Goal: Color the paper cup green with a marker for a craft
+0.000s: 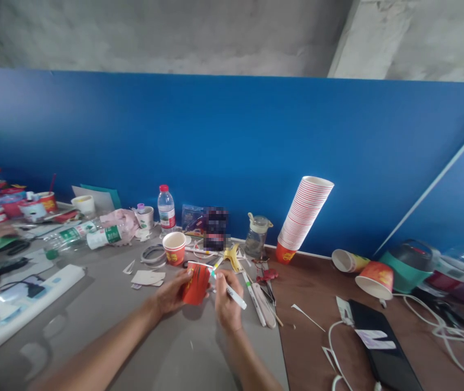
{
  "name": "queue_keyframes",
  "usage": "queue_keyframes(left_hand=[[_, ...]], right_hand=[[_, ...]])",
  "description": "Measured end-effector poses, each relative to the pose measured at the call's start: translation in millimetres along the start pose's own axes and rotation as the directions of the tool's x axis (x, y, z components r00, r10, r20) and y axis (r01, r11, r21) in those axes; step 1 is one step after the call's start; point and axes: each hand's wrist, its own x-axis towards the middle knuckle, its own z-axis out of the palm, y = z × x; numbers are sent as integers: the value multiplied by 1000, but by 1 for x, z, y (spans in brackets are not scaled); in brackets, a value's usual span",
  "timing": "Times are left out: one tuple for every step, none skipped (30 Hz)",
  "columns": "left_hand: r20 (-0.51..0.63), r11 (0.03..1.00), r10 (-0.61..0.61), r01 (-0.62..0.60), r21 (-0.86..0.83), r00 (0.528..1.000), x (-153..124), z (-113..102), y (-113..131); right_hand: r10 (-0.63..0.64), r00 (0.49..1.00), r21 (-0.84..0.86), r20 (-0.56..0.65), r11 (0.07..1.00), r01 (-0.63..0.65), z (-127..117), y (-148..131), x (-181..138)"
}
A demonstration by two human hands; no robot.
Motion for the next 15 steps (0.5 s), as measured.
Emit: queue_keyframes(left_hand=[[-8,1000,-1,1,-1,1000,0,1,1],[-17,1000,-1,1,-2,1000,0,2,1],[-27,1000,0,0,-2,1000,0,3,2],[-36,1000,2,-2,-1,999,0,4,3],[-43,1000,7,-7,1,999,0,5,3],[-47,1000,13,-13,4,999,0,5,3],[-47,1000,18,-17,7,999,0,4,2],[-47,1000,20,-20,11,999,0,4,1],[-47,1000,22,-21,15,999,1,3,1],[-46,1000,22,-21,17,999,1,3,0],[-46,1000,22,-21,19,999,1,3,0],[-46,1000,24,-23,20,999,1,3,0],[-46,999,27,-26,21,999,1,4,0],[-47,999,29,-28,22,998,1,4,0],[-49,999,30,-29,23,998,1,5,1]], right_hand=[[-11,1000,-6,14,1000,11,0,-1,0],[-22,999,-4,46,1000,22,-1,-2,0],[-32,996,3,83,999,32,-1,-2,0],[-39,993,12,114,999,37,-1,-3,0],[-42,991,20,130,999,39,-1,-3,-1],[-41,991,26,130,999,38,-1,-3,-1],[-42,992,29,120,999,38,-1,-3,-2],[-44,994,29,102,999,41,-1,-3,-3],[-47,995,27,91,999,45,-1,-3,-3],[-53,995,21,86,998,51,0,-3,-4],[-60,995,11,85,998,59,0,-3,-4],[-64,994,1,92,998,64,0,-2,-4],[-67,992,-9,106,998,68,0,-3,-4],[-69,990,-14,125,997,72,0,-3,-4],[-73,987,-13,145,997,75,0,-3,-3]])
